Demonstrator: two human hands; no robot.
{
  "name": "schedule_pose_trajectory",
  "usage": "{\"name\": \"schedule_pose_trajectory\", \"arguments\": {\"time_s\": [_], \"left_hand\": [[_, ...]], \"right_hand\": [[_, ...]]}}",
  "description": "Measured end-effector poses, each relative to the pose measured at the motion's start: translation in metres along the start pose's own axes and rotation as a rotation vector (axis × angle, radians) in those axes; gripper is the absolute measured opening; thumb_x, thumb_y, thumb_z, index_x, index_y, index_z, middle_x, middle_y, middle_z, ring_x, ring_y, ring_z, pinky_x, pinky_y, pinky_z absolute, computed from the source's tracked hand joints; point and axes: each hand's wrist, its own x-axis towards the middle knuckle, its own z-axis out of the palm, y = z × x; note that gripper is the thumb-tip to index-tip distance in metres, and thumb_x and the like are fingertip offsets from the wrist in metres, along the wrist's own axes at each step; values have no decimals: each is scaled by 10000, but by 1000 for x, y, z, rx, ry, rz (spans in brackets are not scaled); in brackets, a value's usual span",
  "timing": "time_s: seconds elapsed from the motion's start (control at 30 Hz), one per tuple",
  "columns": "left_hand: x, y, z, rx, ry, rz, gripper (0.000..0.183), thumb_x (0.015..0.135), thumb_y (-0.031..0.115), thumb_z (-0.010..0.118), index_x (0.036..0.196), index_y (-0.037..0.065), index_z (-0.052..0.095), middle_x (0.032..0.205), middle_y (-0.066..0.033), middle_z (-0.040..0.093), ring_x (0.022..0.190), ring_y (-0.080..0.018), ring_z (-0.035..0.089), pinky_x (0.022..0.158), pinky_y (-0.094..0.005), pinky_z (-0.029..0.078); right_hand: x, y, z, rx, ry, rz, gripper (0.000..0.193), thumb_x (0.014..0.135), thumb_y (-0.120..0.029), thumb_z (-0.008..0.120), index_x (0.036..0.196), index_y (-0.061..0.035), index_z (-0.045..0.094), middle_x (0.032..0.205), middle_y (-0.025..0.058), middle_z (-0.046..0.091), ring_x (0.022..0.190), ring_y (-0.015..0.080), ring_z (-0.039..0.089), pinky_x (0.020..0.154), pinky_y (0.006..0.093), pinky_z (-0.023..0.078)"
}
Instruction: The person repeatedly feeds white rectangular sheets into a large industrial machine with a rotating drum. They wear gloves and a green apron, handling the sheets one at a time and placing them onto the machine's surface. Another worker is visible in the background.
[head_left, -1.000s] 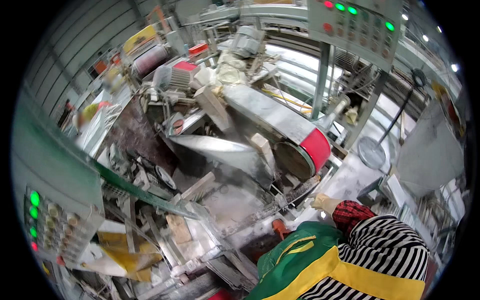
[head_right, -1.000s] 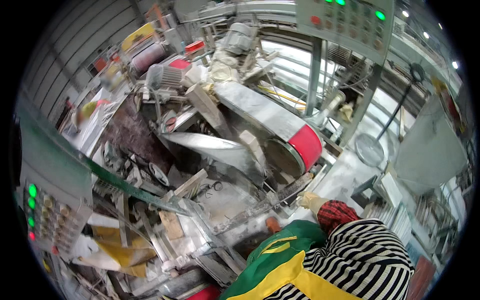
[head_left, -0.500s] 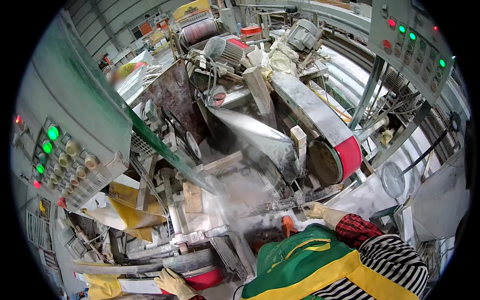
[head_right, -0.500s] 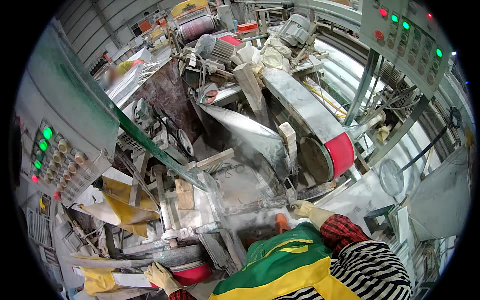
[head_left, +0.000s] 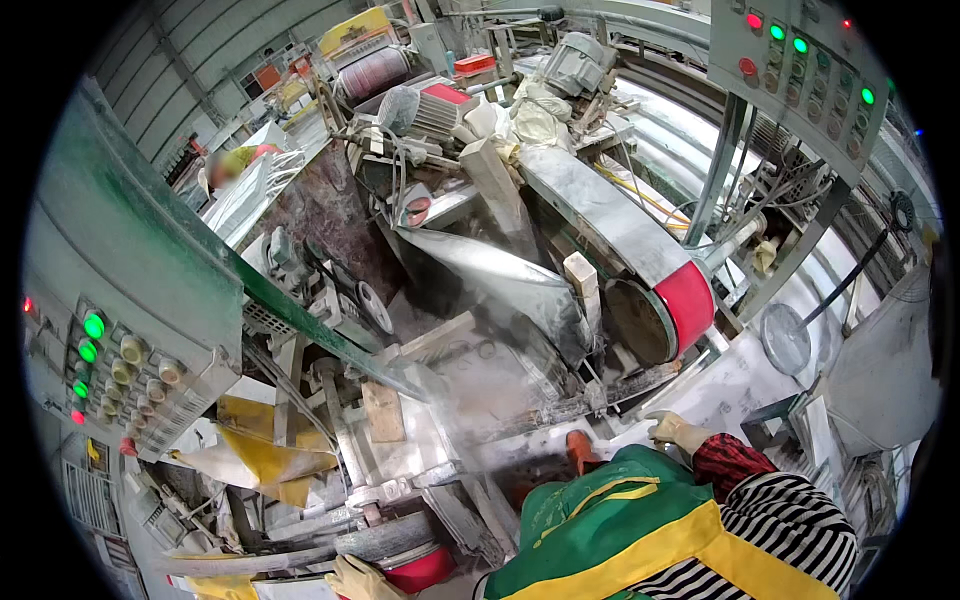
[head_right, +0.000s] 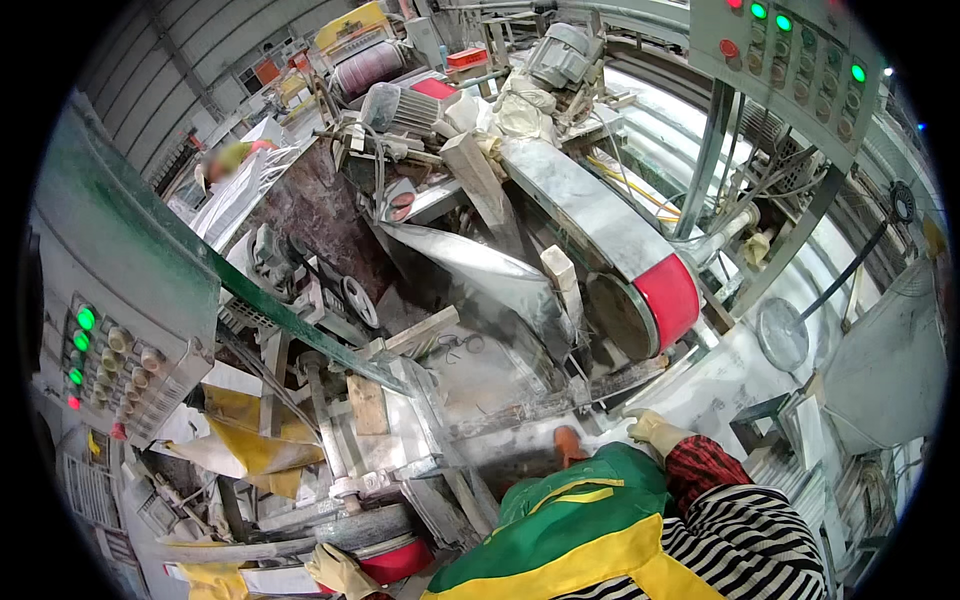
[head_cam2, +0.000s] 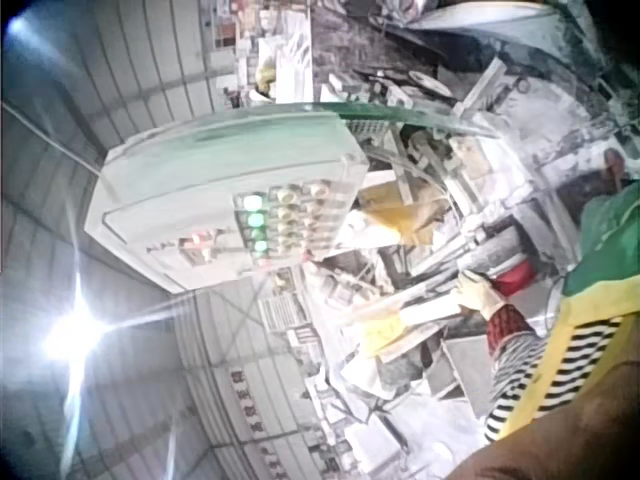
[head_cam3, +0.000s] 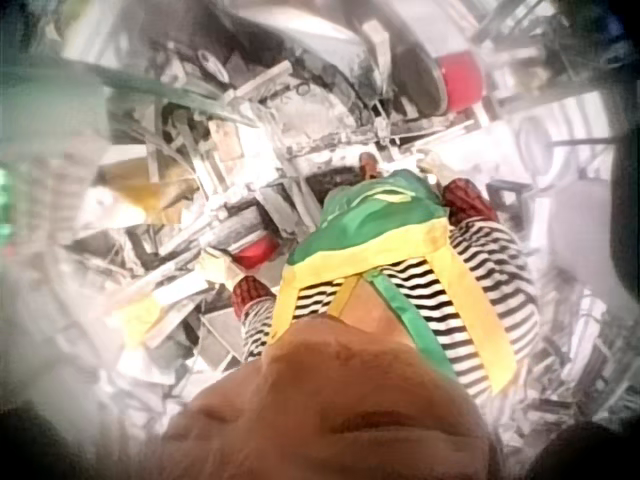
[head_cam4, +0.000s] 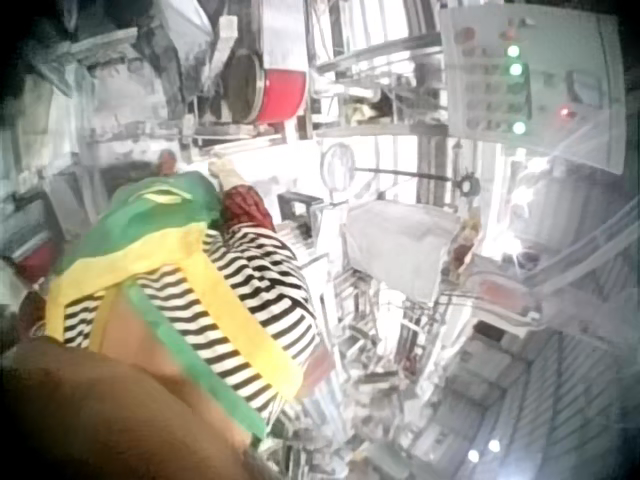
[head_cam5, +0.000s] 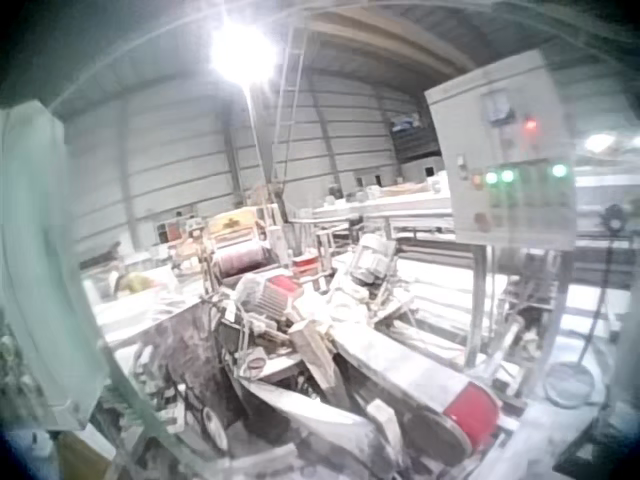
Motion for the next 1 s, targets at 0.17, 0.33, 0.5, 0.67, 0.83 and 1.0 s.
{"name": "schedule_pose_trajectory", "arguments": {"time_s": [0.17, 0.33, 0.5, 0.67, 0.83, 1.0], "left_hand": [[-3, -1, 14, 71, 443, 154, 242, 927, 278, 602, 834, 80, 705, 850, -139, 672, 842, -335, 620, 779, -472, 495], [-6, 6, 12, 134, 469, 166, 217, 924, 274, 622, 825, 94, 693, 831, -130, 651, 842, -340, 610, 769, -480, 490], [-9, 17, 3, 185, 534, 162, 220, 921, 284, 621, 828, 98, 691, 822, -132, 643, 853, -348, 608, 764, -490, 486], [-12, 25, -16, 105, 290, 27, 233, 925, 303, 612, 887, 89, 696, 885, -149, 653, 900, -351, 609, 794, -505, 485], [-14, 25, -14, -91, 58, -141, 360, 962, 301, 550, 1207, 48, 623, 1222, -212, 609, 1190, -404, 510, 1018, -491, 392], [3, 0, -23, -71, 442, -16, 617, 950, 425, 589, 1319, -66, 529, 1318, -290, 541, 1217, -443, 510, 1007, -566, 412]], "right_hand": [[15, -13, 8, 72, -74, -59, 518, 806, -146, 585, 1324, -151, 593, 866, 155, 726, 679, 189, 705, 607, 321, 580], [31, -10, 23, 90, -5, -126, 475, 813, -173, 596, 1287, -197, 624, 856, 101, 706, 653, 172, 679, 606, 305, 573], [40, 8, 24, -243, 122, -382, 514, 811, -187, 607, 1324, -165, 593, 863, 114, 719, 666, 164, 687, 628, 313, 569], [28, -3, 20, -141, -33, -115, 570, 783, -238, 635, 1347, -185, 577, 1012, 177, 718, 838, 269, 710, 745, 368, 574], [25, -5, 19, -252, 10, -159, 597, 768, -275, 647, 1358, -219, 570, 1122, 214, 690, 963, 312, 690, 864, 369, 548], [23, -11, 12, -113, -63, -98, 529, 768, -257, 638, 1296, -236, 621, 1054, 162, 705, 847, 261, 701, 791, 344, 563]]}}
